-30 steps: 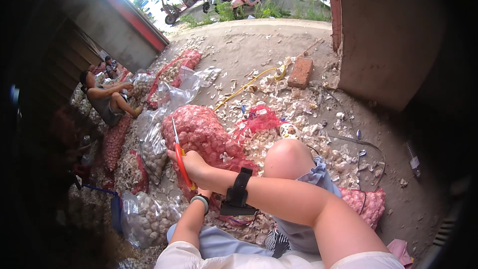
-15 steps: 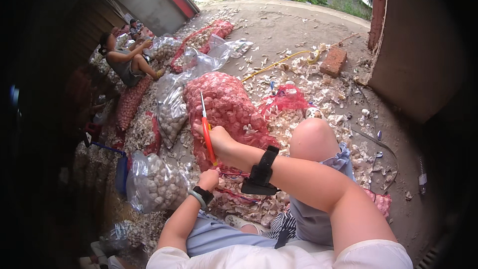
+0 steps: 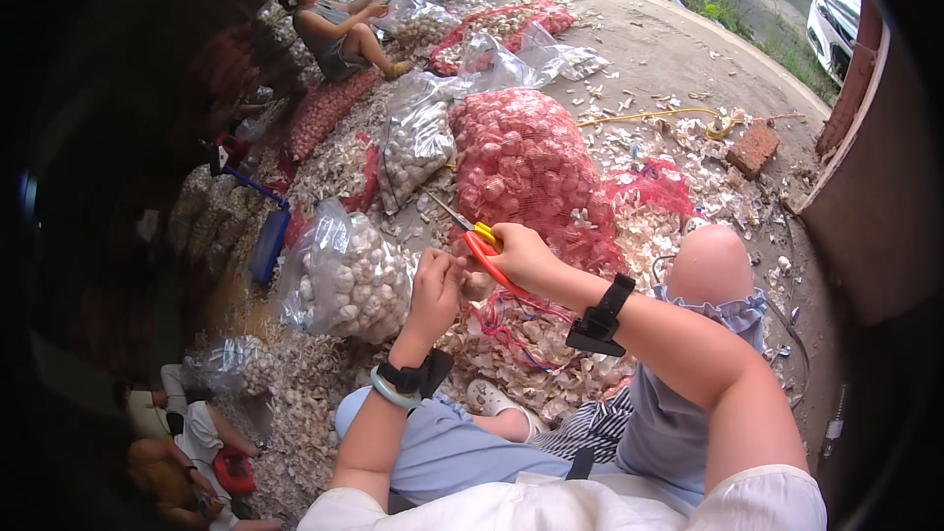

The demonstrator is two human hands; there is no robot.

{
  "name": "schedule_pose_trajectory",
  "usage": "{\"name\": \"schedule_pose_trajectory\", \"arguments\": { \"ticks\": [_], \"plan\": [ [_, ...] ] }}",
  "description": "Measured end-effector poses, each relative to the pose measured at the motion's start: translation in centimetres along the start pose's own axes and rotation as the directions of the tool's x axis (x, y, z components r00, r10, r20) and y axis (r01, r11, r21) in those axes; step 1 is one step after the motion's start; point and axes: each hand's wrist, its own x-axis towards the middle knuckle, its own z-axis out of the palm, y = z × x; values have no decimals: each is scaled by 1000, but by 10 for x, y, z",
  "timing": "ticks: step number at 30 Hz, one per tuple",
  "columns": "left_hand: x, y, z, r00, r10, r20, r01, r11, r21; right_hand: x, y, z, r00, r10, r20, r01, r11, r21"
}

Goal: The person trims garlic bulbs by hand using shears, cutting off the roots and stems and peeling away the outer skin. They place the trimmed garlic into a plastic bag and pick up another bulb from a mesh bag to repeat the process.

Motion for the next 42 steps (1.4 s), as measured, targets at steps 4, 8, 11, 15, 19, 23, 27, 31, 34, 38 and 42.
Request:
{"name": "schedule_pose_trajectory", "arguments": {
  "ticks": [4, 8, 11, 15, 19, 23, 27, 31, 34, 38, 42],
  "plan": [
    [20, -2, -11, 989, -120, -84, 106, 982, -156, 6, 31, 15, 990, -61, 126, 20, 953, 303],
    [26, -32, -6, 973, -208, -104, 147, 897, -416, -9, -8, 18, 976, 27, 217, -180, 663, 727],
    [30, -15, -8, 951, -308, 37, 247, 677, -693, -10, -18, 7, 987, -12, 163, -117, 641, 759],
    [31, -7, -10, 951, -297, 87, 245, 550, -798, -7, -14, 5, 991, -22, 134, -93, 604, 792],
    [29, -3, -16, 968, -238, 81, 228, 690, -687, -7, -16, 7, 989, 3, 146, -122, 566, 815],
    [27, -2, -15, 963, -258, 78, 229, 629, -743, -10, -18, 8, 989, -13, 149, -115, 569, 815],
    [25, -12, -15, 965, -201, 168, 236, 390, -890, -10, -16, 7, 992, -41, 124, -87, 495, 864],
    [22, -16, -9, 973, -91, 210, 224, 188, -956, -14, -23, 5, 992, -14, 125, -102, 482, 870],
    [22, -11, 1, 970, -67, 233, 241, 141, -960, -12, -17, 5, 993, 9, 115, -105, 480, 871],
    [18, -4, 10, 946, -138, 295, 311, 116, -943, -14, -23, -6, 975, 90, 203, -217, 584, 782],
    [18, -8, 21, 948, -140, 284, 310, 221, -925, -12, -15, -17, 972, 86, 218, -217, 683, 698]
  ]
}}
